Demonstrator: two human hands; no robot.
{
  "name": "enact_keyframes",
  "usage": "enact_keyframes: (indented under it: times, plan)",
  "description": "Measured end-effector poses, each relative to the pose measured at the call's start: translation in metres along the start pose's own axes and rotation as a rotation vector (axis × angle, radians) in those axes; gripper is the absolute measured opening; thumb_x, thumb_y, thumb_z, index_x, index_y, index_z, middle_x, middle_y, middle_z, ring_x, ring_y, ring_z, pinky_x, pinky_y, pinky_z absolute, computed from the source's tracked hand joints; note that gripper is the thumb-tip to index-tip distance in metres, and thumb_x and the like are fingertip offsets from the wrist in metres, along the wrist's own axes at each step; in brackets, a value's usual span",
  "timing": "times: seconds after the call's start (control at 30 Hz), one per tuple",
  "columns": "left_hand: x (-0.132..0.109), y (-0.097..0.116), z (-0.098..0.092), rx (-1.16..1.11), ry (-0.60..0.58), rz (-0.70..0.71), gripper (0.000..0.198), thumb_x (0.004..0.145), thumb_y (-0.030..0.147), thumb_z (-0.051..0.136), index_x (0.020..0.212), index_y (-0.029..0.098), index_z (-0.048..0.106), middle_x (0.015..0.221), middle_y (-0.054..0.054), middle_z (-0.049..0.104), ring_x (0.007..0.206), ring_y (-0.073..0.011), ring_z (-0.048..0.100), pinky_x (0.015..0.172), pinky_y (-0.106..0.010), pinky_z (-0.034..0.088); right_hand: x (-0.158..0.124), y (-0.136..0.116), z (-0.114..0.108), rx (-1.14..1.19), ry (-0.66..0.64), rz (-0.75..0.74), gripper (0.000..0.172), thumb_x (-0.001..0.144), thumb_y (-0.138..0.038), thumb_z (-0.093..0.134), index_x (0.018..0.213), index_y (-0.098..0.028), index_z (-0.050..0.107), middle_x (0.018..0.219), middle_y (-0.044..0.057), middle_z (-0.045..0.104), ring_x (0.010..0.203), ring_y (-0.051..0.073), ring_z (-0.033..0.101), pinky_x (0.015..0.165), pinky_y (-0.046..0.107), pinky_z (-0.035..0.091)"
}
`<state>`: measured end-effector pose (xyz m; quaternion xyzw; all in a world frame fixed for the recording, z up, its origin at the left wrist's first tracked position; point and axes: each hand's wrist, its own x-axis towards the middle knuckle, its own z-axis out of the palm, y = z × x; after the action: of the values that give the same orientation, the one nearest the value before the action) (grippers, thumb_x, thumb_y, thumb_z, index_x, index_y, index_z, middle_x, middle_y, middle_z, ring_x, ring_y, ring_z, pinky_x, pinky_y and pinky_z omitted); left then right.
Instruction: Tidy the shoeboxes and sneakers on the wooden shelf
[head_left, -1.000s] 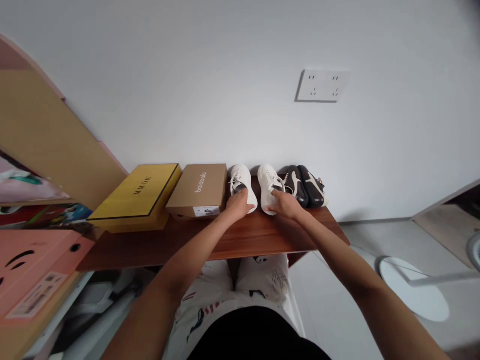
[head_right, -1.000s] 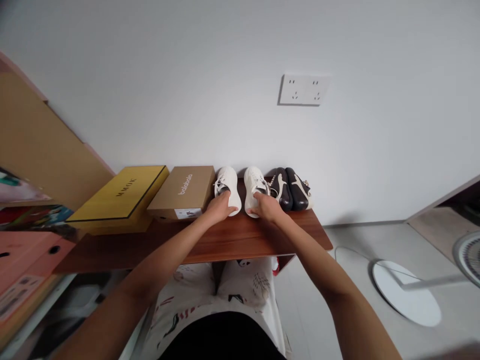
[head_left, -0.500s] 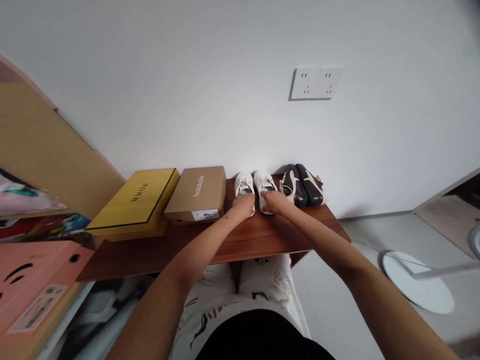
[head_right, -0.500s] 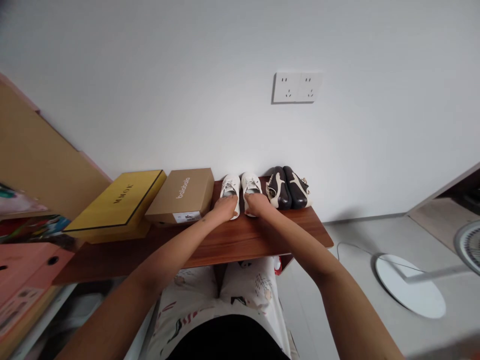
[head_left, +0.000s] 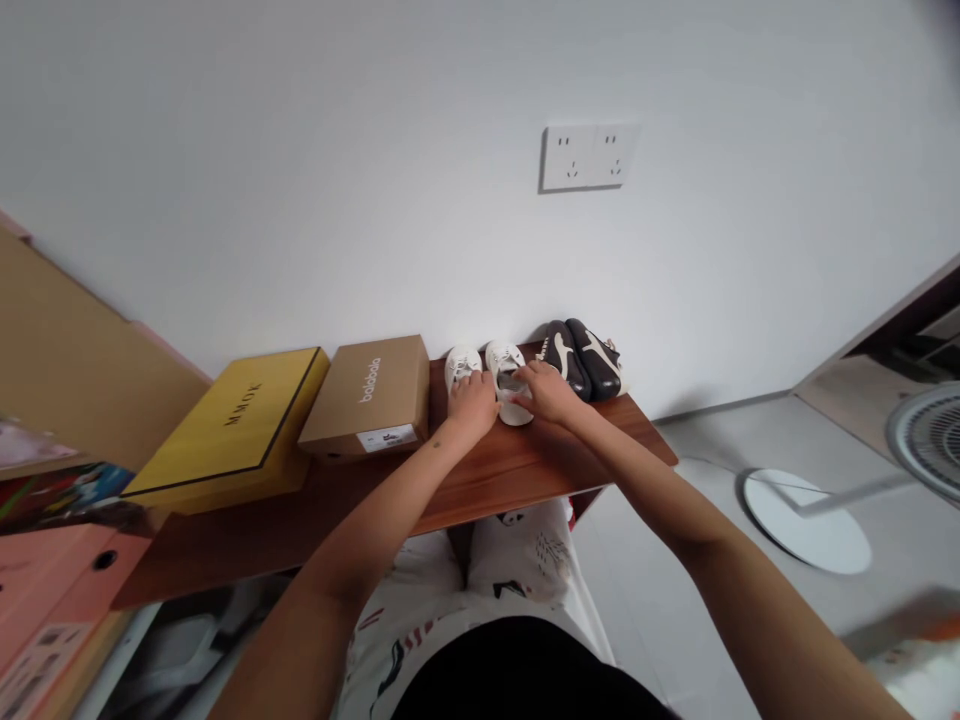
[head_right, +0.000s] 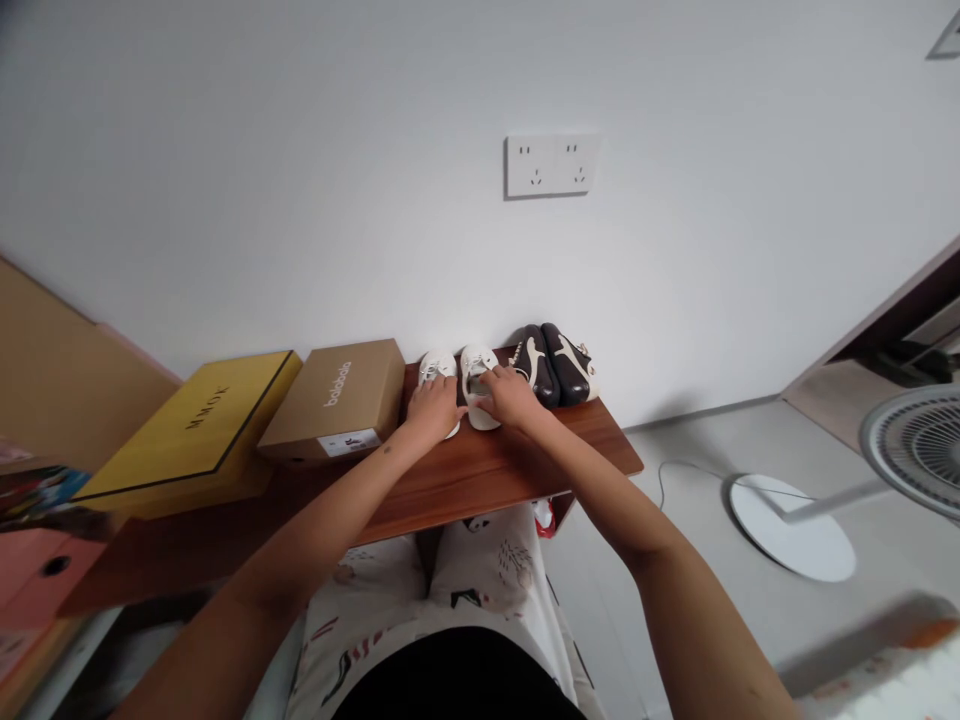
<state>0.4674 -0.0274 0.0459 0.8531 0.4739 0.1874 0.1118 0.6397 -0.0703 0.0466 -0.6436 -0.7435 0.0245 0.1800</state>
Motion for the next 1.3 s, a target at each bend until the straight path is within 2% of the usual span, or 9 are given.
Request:
enact_keyframes:
  times: [0.17, 0.3, 0.4, 0.5, 0.57, 0.67, 0.83, 1.0, 1.3]
  plan:
    - [0.005, 0.037, 0.019, -0.326, 0.031, 0.123, 0.039, 0.081, 0.02, 0.073, 0.117, 0.017, 0.059, 0.121, -0.017, 0.062, 0.12, -0.0315, 0.058, 0.107, -0.041, 0.039, -0.023, 0.061, -0.024, 0.163, 0.168, 0.076, 0.033, 0.088, -0.036, 0.066, 0.115, -0.016, 0.066, 0.114, 0.013, 0.065, 0.111, 0.028, 0.058, 0.103, 0.04, 0.041]
    - [0.016, 0.067, 0.05, -0.542, -0.016, 0.05, 0.047, 0.08, 0.023, 0.074, 0.124, 0.015, 0.057, 0.129, -0.019, 0.061, 0.125, -0.0309, 0.057, 0.106, -0.039, 0.04, -0.043, 0.12, -0.033, 0.123, 0.296, 0.382, 0.045, 0.079, -0.04, 0.074, 0.116, -0.015, 0.065, 0.119, 0.017, 0.064, 0.117, 0.032, 0.056, 0.104, 0.044, 0.042]
    - [0.028, 0.085, 0.072, -0.517, -0.101, -0.077, 0.056, 0.079, 0.027, 0.076, 0.129, 0.013, 0.054, 0.138, -0.022, 0.056, 0.132, -0.033, 0.052, 0.106, -0.039, 0.039, -0.058, 0.153, -0.028, 0.14, 0.217, 0.58, 0.053, 0.07, -0.047, 0.08, 0.108, -0.013, 0.066, 0.108, 0.016, 0.067, 0.104, 0.031, 0.062, 0.093, 0.043, 0.047]
    - [0.041, 0.096, 0.087, -0.452, -0.212, -0.189, 0.055, 0.08, 0.034, 0.076, 0.126, 0.012, 0.054, 0.136, -0.021, 0.059, 0.127, -0.0314, 0.056, 0.1, -0.035, 0.043, -0.068, 0.169, -0.016, 0.307, 0.07, 0.606, 0.047, 0.066, -0.053, 0.08, 0.09, -0.016, 0.065, 0.082, 0.006, 0.067, 0.081, 0.024, 0.063, 0.076, 0.035, 0.049]
    - [0.047, 0.099, 0.092, -0.406, -0.257, -0.212, 0.051, 0.08, 0.038, 0.076, 0.12, 0.013, 0.056, 0.129, -0.018, 0.064, 0.121, -0.0292, 0.06, 0.094, -0.032, 0.045, -0.071, 0.172, -0.011, 0.422, 0.076, 0.561, 0.045, 0.066, -0.054, 0.078, 0.086, -0.017, 0.063, 0.074, 0.001, 0.065, 0.075, 0.021, 0.061, 0.071, 0.031, 0.048]
    - [0.055, 0.1, 0.091, -0.314, -0.28, -0.159, 0.047, 0.08, 0.041, 0.077, 0.113, 0.015, 0.058, 0.121, -0.014, 0.068, 0.113, -0.0276, 0.064, 0.089, -0.031, 0.048, -0.07, 0.175, -0.011, 0.467, 0.142, 0.462, 0.047, 0.067, -0.052, 0.079, 0.092, -0.017, 0.062, 0.079, 0.001, 0.068, 0.079, 0.02, 0.062, 0.073, 0.03, 0.048]
    - [0.062, 0.106, 0.077, -0.114, -0.324, 0.05, 0.042, 0.082, 0.038, 0.075, 0.113, 0.017, 0.057, 0.118, -0.013, 0.069, 0.111, -0.0282, 0.065, 0.088, -0.033, 0.049, -0.065, 0.174, -0.027, 0.089, 0.021, 0.375, 0.044, 0.069, -0.043, 0.082, 0.1, -0.02, 0.06, 0.087, 0.004, 0.071, 0.085, 0.024, 0.065, 0.074, 0.029, 0.047]
    - [0.061, 0.122, 0.065, 0.067, -0.397, 0.127, 0.046, 0.084, 0.03, 0.073, 0.123, 0.016, 0.055, 0.12, -0.017, 0.069, 0.117, -0.0309, 0.064, 0.092, -0.037, 0.049, -0.057, 0.156, -0.038, -0.272, -0.142, 0.301, 0.047, 0.072, -0.04, 0.082, 0.109, -0.022, 0.059, 0.098, 0.011, 0.073, 0.094, 0.03, 0.068, 0.076, 0.032, 0.046]
    - [0.071, 0.134, 0.064, 0.2, -0.451, 0.194, 0.044, 0.076, 0.02, 0.078, 0.116, 0.012, 0.064, 0.113, -0.019, 0.071, 0.112, -0.0319, 0.068, 0.093, -0.036, 0.052, -0.036, 0.133, -0.034, -0.461, -0.242, 0.225, 0.043, 0.075, -0.033, 0.08, 0.11, -0.018, 0.061, 0.109, 0.015, 0.073, 0.1, 0.03, 0.069, 0.083, 0.034, 0.046]
